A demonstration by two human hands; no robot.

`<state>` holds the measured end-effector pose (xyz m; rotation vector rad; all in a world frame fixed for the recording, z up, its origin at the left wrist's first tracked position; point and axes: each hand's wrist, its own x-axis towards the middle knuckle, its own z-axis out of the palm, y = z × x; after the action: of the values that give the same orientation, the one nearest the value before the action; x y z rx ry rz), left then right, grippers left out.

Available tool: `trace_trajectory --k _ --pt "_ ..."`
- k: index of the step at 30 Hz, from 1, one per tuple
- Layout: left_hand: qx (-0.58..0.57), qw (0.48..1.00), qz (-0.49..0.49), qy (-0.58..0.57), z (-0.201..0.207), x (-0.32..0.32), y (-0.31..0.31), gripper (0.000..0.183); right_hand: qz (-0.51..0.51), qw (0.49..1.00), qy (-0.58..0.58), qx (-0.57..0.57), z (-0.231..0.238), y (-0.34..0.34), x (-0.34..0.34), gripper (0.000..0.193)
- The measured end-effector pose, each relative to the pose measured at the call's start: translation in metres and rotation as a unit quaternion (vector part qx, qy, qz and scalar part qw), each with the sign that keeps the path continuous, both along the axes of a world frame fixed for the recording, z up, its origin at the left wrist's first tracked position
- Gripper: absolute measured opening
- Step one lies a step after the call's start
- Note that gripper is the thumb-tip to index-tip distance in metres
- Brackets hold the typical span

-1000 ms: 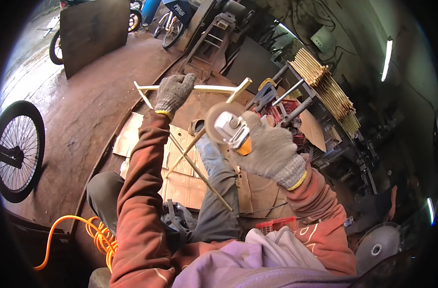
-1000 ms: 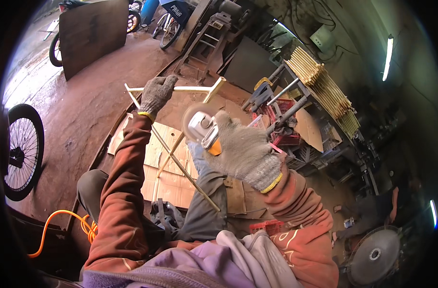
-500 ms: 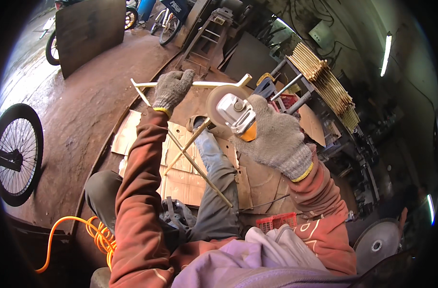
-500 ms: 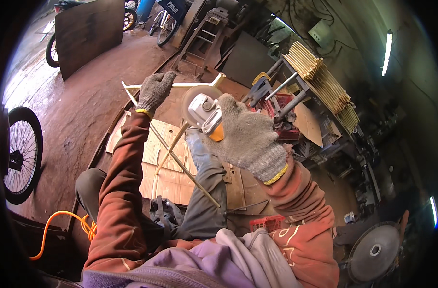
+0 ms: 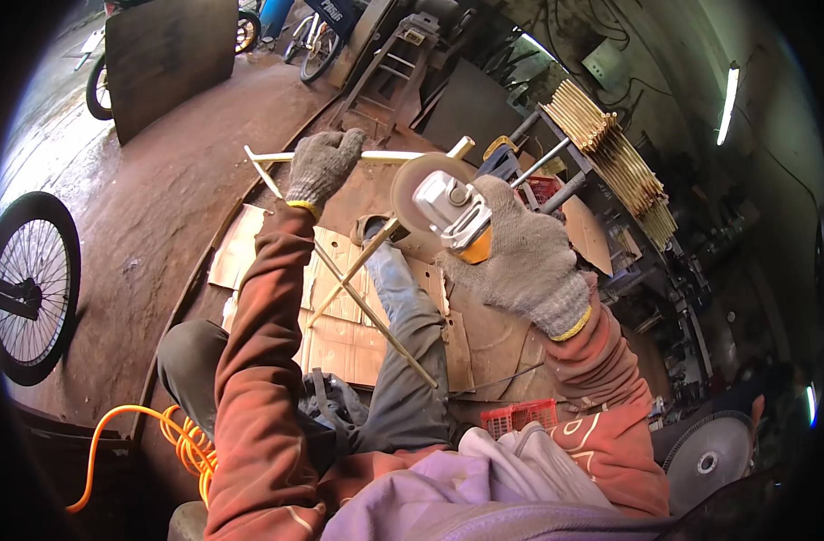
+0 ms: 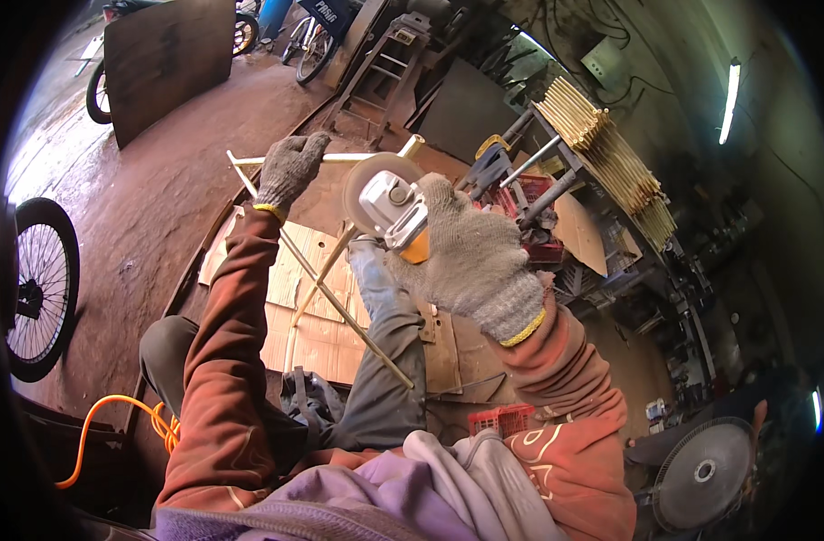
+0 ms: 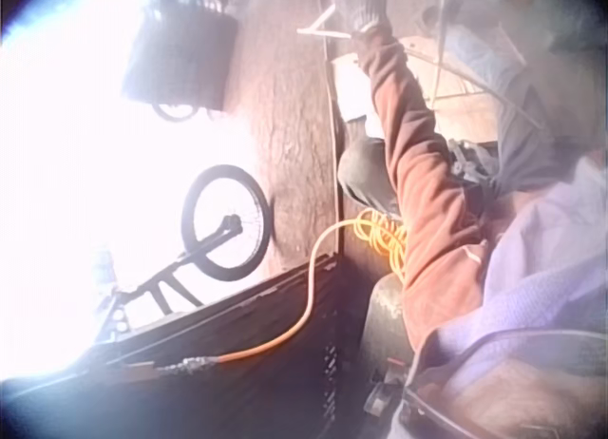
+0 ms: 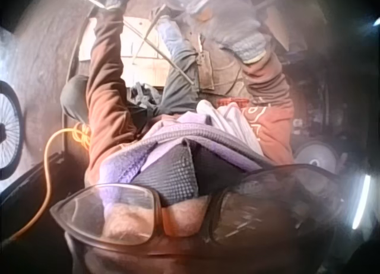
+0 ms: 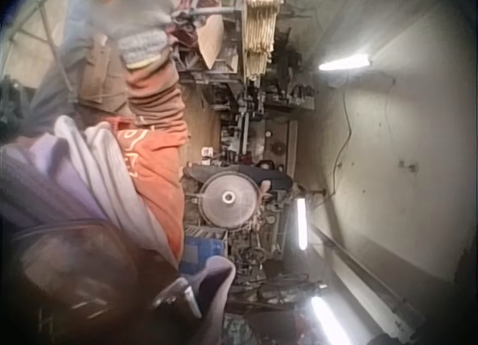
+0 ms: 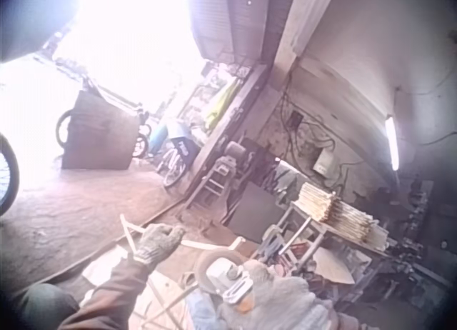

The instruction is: The person uses a handheld angle grinder to grind the joints and surfaces of a triangular metal frame while holding the frame by hand and resting it on their legs.

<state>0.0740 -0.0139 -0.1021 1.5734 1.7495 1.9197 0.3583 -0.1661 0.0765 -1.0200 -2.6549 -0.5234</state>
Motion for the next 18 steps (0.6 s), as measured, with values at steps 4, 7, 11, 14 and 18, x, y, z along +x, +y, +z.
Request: trace_trajectory --k 4,7,11,14,18 --pt "0.005 1.000 0.001 -0.005 -0.001 -0.002 -0.002 0.063 0.007 1.000 -0.009 0.007 -0.003 -0.001 -0.001 0.080" --pt "0.003 1.000 -0.010 -0.022 -0.002 -0.002 -0.001 0.063 -0.015 1.000 -0.002 0.000 -0.001 -0.003 0.000 0.079" --pt "0.005 1.000 -0.004 -0.008 0.001 0.001 -0.003 0.062 0.041 0.999 0.012 0.030 -0.007 0.007 0.005 0.076" --pt "0.005 1.000 -0.007 -0.010 0.002 -0.001 -0.005 0.062 0.058 0.997 -0.004 0.050 -0.010 0.007 0.005 0.076" --pt "0.010 1.000 -0.009 -0.017 0.000 -0.002 -0.004 0.062 0.053 0.998 0.014 0.043 -0.009 0.008 0.008 0.074"
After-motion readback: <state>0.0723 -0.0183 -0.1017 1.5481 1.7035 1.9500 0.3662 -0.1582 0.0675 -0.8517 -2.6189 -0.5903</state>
